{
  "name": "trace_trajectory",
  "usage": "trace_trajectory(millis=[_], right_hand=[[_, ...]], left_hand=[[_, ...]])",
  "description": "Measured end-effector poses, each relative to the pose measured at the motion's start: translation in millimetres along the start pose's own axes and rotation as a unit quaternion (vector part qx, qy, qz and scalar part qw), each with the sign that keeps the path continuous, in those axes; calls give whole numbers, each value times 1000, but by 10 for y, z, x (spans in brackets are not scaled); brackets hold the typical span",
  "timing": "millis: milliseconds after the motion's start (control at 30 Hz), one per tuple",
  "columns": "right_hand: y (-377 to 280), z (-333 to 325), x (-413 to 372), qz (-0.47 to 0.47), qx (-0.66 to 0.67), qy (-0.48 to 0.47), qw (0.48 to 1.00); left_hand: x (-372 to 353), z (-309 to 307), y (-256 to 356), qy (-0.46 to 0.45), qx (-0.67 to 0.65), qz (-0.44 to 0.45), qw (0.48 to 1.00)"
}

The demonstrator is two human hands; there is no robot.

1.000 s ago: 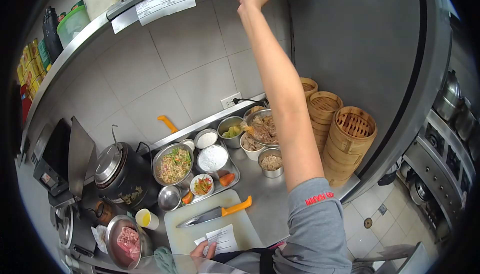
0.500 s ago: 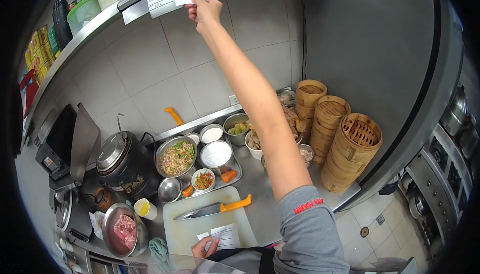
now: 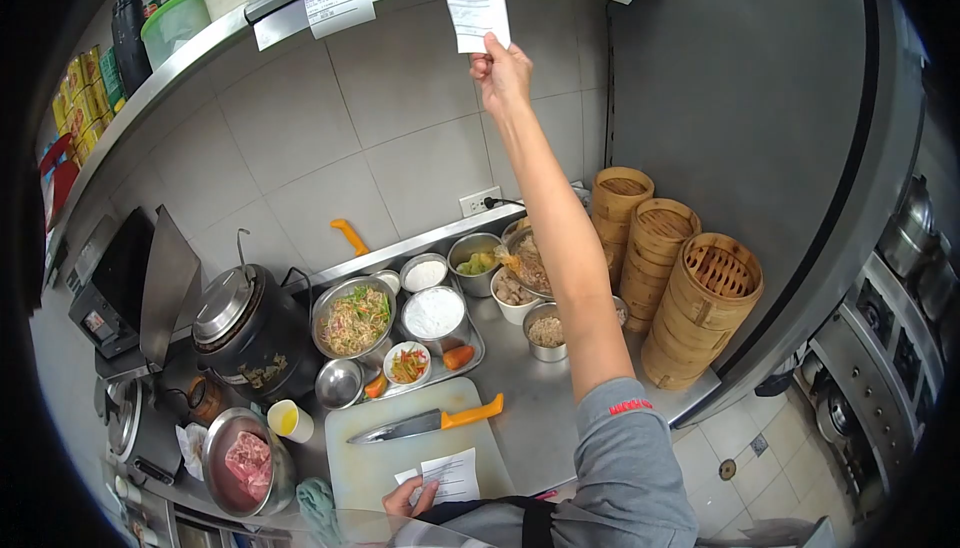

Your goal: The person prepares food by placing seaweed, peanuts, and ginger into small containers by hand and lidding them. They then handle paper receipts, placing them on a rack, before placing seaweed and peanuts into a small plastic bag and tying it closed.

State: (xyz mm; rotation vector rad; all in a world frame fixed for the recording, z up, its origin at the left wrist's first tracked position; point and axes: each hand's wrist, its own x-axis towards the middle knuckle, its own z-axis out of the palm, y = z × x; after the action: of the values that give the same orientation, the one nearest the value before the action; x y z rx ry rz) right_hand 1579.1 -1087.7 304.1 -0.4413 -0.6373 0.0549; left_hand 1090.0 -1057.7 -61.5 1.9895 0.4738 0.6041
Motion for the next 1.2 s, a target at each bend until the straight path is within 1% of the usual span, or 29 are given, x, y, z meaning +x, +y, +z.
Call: trace_trajectory(millis=[33, 100, 133, 233, 333, 433, 533, 567, 600, 633, 667, 700, 733, 767, 833, 933, 967, 1000, 1067, 1167, 1200], right_hand=[[-31, -12, 10, -22, 5, -12, 1000], [-113, 9, -35, -64, 16, -33, 997], [-129, 19, -35, -66, 24, -65, 995], [-182, 171, 57, -46, -29, -74, 996], [-237, 376, 316, -51, -29, -45, 997], [-292, 562, 504, -63, -21, -17, 998], [-221, 691, 381, -62, 2, 36, 997], [-177, 731, 333, -61, 11, 57, 996], [-82, 745, 311, 2, -7, 41, 999], [87, 801, 280, 27, -30, 44, 998], [183, 929, 154, 53, -83, 5, 995], [333, 1019, 162, 69, -120, -57, 989], [460, 1098, 179, 96, -112, -96, 984], [453, 1226, 72, 101, -104, -109, 983], [505, 1325, 30, 80, -70, -126, 986], [467, 1157, -171, -7, -75, -139, 987], [443, 1019, -274, 3, -98, -146, 984], [422, 851, -342, 12, -119, -156, 981], [454, 506, -312, 60, -164, -118, 978], [433, 199, -33, 62, -104, -59, 991], [368, 172, -19, 45, -89, -66, 993]], left_hand=[[9, 13, -8, -2, -2, 14, 1000], [42, 66, 39, 32, 6, 83, 996], [62, 82, 66, 50, 11, 118, 992], [92, 50, 117, 52, 26, 145, 988], [70, 19, 107, 14, 7, 88, 996], [31, 15, 108, 13, -9, 10, 1000], [51, 73, 115, 68, -9, 92, 993], [47, 53, 145, 50, -2, 69, 996], [47, 5, 188, 32, 5, 48, 998], [62, -32, 245, 14, 13, 27, 999], [89, -52, 333, 37, 2, 25, 999], [125, -73, 438, 58, -9, 23, 998], [171, -81, 511, 78, -20, 20, 997], [218, -96, 540, 84, -14, 24, 996], [311, -155, 581, 95, -5, 30, 995], [426, -286, 731, 82, 44, 63, 994], [473, -317, 761, 81, 55, 77, 992], [533, -350, 837, 93, 69, 114, 987], [671, -475, 951, 70, 102, 151, 981], [940, -613, 1190, 43, 126, 223, 966], [1035, -650, 1258, 34, 137, 245, 959]])
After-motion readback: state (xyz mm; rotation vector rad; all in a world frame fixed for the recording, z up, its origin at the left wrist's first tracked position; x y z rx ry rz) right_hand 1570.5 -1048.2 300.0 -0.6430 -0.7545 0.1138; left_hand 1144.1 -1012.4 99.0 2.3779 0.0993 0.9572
